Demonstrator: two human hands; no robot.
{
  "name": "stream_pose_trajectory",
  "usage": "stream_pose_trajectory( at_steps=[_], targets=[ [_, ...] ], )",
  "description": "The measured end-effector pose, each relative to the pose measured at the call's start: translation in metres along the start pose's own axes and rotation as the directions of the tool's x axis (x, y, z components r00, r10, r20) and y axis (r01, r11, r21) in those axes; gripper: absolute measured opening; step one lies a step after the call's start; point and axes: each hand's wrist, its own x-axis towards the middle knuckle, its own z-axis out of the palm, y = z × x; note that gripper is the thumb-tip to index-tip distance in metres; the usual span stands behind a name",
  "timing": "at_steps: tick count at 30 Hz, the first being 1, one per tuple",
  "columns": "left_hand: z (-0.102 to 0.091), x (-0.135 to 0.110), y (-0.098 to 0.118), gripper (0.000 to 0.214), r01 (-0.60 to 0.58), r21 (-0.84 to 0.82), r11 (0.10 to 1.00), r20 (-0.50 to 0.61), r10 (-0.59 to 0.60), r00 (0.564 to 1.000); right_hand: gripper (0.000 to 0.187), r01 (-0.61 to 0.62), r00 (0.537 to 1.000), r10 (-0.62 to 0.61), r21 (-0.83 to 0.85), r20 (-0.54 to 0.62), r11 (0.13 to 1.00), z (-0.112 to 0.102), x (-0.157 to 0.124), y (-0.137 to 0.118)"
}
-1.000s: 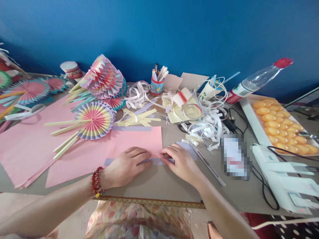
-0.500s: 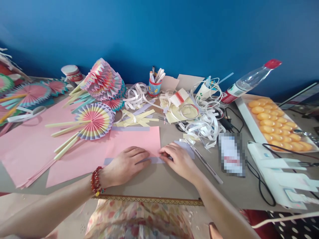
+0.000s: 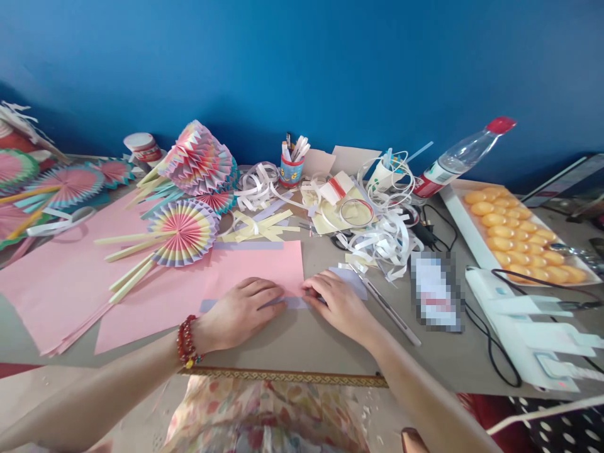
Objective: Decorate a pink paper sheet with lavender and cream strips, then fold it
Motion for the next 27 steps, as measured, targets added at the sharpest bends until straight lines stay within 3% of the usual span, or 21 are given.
stream_pose_trajectory(
  at_steps=[10,13,16,20,27],
  targets=[
    [-0.006,0.005,0.012,0.028,-0.029,0.162,0.986,0.068,0.018,0.998,0.012,0.012,1.000,-0.011,-0.046,0.011,0.999,-0.003,-0.002,-0.001],
    [-0.008,0.009,0.018,0.028,-0.106,0.199,0.974,0.077,0.092,0.993,0.014,-0.007,1.000,0.010,-0.110,0.030,0.994,-0.007,-0.003,-0.003],
    [-0.003,0.014,0.024,0.030,-0.178,0.163,0.970,0.077,0.167,0.983,0.015,-0.011,0.999,0.018,-0.170,0.038,0.985,-0.009,-0.002,-0.006],
    [0.005,0.019,0.026,0.033,-0.137,0.101,0.985,0.085,0.129,0.988,0.016,-0.019,0.999,0.025,-0.184,0.032,0.983,-0.013,-0.004,-0.010],
    [-0.003,0.022,0.022,0.041,-0.069,-0.093,0.993,0.050,0.074,0.996,0.017,-0.096,0.995,0.097,0.061,-0.014,0.994,-0.024,-0.020,-0.017]
  ],
)
